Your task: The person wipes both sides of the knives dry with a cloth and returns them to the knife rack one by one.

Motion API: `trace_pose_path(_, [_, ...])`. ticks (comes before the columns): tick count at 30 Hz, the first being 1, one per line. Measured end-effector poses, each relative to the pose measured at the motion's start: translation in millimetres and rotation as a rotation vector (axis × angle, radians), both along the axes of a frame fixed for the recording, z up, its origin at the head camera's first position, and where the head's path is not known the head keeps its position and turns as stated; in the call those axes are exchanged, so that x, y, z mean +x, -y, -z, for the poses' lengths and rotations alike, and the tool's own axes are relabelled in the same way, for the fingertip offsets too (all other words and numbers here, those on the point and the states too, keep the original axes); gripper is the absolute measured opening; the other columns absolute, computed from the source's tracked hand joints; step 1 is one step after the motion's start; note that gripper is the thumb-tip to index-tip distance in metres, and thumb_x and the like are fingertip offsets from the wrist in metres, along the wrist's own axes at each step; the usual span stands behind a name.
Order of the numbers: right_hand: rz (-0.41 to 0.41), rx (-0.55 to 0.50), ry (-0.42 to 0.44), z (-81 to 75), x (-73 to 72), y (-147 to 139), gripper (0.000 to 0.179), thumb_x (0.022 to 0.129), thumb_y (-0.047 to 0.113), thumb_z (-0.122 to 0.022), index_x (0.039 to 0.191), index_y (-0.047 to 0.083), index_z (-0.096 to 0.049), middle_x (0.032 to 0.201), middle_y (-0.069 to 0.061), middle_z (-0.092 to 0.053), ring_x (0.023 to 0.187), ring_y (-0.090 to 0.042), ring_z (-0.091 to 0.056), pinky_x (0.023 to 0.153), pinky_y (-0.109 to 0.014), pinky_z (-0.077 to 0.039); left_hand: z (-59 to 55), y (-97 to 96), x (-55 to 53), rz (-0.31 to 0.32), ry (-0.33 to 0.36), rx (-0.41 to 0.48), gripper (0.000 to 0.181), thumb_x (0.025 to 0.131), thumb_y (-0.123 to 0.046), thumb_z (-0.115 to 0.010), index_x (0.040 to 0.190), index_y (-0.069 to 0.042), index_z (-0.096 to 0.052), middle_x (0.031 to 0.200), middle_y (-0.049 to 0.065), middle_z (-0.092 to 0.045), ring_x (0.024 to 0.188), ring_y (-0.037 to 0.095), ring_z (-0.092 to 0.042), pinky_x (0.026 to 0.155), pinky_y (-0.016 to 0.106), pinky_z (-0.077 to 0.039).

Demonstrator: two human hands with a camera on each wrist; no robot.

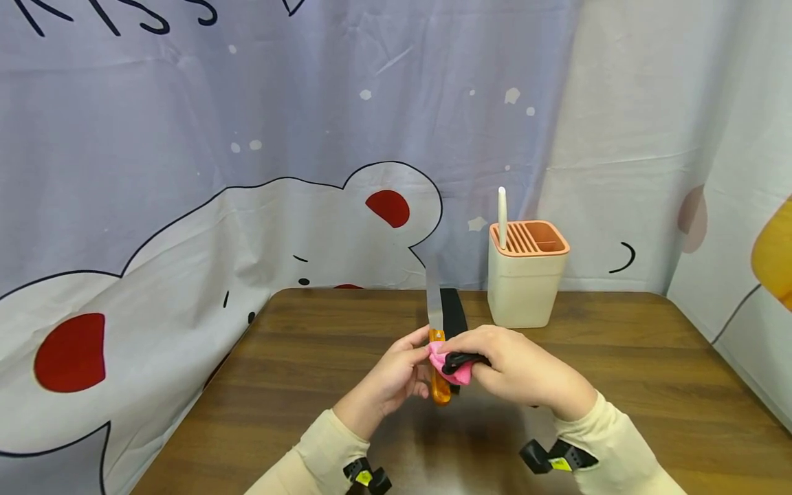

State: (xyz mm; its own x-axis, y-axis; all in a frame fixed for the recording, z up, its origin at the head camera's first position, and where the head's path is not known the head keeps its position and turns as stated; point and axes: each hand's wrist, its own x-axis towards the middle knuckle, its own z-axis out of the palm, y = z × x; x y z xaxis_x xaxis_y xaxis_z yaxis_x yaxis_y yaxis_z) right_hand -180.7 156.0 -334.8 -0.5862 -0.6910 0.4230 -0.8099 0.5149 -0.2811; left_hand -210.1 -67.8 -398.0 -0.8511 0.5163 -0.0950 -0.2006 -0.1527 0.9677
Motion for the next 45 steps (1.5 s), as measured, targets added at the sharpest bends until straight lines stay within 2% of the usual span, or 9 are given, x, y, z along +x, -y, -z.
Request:
trace_pose_path(6, [-0.125,0.014,0.061,-4.5,5.2,-0.1,0.052,0.083,-0.006,-0.060,0.125,0.023,-0.074,0.111,0.015,-0.073,0.098,-0.001,-0.065,0.090,-0.028,-0.057,2.7,0.7,-2.5,-0.028,0.013,-0.001,0.055,0.108,-0.017,-0.042,0.162,-0.014,-0.029,0.089,-0.005,-0.067,0.056,0.006,-0.062,0.048,0.017,-0.052])
trace_pose_path(12, [-0.252,-0.015,0.135,-6.3,6.1,-1.2,0.055,0.081,-0.010,-0.057,0.125,0.020,-0.074,0.109,0.013,-0.073,0.094,0.001,-0.063,0.087,-0.023,-0.057,4.0,1.2,-4.9,-0.035,-0.001,-0.009,0.052,0.108,-0.018,-0.046,0.159,-0.014,-0.036,0.097,-0.005,-0.073,0.061,0.006,-0.066,0.050,0.019,-0.053])
trace_pose_path(20, [-0.347,-0.056,0.239,-7.9,2.4,-5.9,0.053,0.084,-0.009,-0.057,0.124,0.022,-0.073,0.109,0.011,-0.074,0.095,-0.001,-0.066,0.087,-0.022,-0.058,6.0,1.1,-5.9,-0.019,0.002,-0.005,0.052,0.109,-0.018,-0.045,0.159,-0.014,-0.034,0.097,-0.005,-0.073,0.062,0.006,-0.067,0.051,0.019,-0.055])
trace_pose_path(23, [-0.323,-0.103,0.261,-8.0,-1.2,-11.0,0.053,0.086,-0.009,-0.055,0.124,0.023,-0.073,0.113,0.010,-0.075,0.099,-0.003,-0.069,0.091,-0.024,-0.057,6.4,0.3,-5.7,-0.017,-0.005,-0.009,0.054,0.108,-0.018,-0.046,0.160,-0.014,-0.033,0.092,-0.006,-0.070,0.060,0.004,-0.063,0.049,0.018,-0.052])
trace_pose_path(26, [-0.250,-0.163,0.232,-6.8,-6.3,-15.8,0.053,0.087,-0.009,-0.054,0.125,0.022,-0.073,0.117,0.008,-0.075,0.101,-0.005,-0.070,0.092,-0.024,-0.057,5.6,-0.5,-4.6,-0.014,-0.006,-0.017,0.057,0.107,-0.019,-0.048,0.161,-0.015,-0.032,0.087,-0.007,-0.067,0.059,0.005,-0.060,0.048,0.018,-0.050])
trace_pose_path(30, [-0.099,-0.226,0.146,-3.3,-14.1,-16.0,0.050,0.088,-0.006,-0.057,0.125,0.022,-0.073,0.117,0.009,-0.075,0.101,-0.005,-0.069,0.092,-0.024,-0.056,3.9,-0.5,-1.9,0.005,-0.021,-0.031,0.057,0.107,-0.020,-0.048,0.162,-0.018,-0.032,0.092,-0.006,-0.069,0.062,0.007,-0.060,0.049,0.018,-0.051])
trace_pose_path(34, [0.033,-0.229,0.033,3.3,-19.4,-9.8,0.050,0.086,-0.006,-0.058,0.124,0.022,-0.074,0.115,0.010,-0.076,0.100,-0.006,-0.069,0.089,-0.028,-0.058,2.4,-0.5,0.4,0.023,-0.028,-0.021,0.055,0.109,-0.020,-0.046,0.162,-0.021,-0.032,0.099,-0.007,-0.073,0.067,0.008,-0.063,0.050,0.019,-0.052])
trace_pose_path(38, [0.009,-0.185,-0.012,7.1,-19.4,-4.1,0.048,0.085,-0.007,-0.060,0.124,0.017,-0.074,0.119,0.006,-0.076,0.106,-0.010,-0.070,0.092,-0.032,-0.059,1.4,-0.6,1.2,0.024,-0.019,-0.008,0.055,0.110,-0.020,-0.043,0.163,-0.020,-0.030,0.095,-0.007,-0.071,0.066,0.007,-0.062,0.050,0.019,-0.052])
trace_pose_path(45, [-0.074,-0.099,0.044,2.4,-7.9,-2.5,0.052,0.085,-0.006,-0.061,0.129,0.020,-0.073,0.123,0.009,-0.074,0.111,-0.009,-0.070,0.097,-0.033,-0.058,0.9,1.0,-0.8,-0.003,-0.012,-0.001,0.058,0.108,-0.019,-0.044,0.164,-0.018,-0.026,0.097,-0.006,-0.066,0.065,0.008,-0.059,0.050,0.017,-0.052])
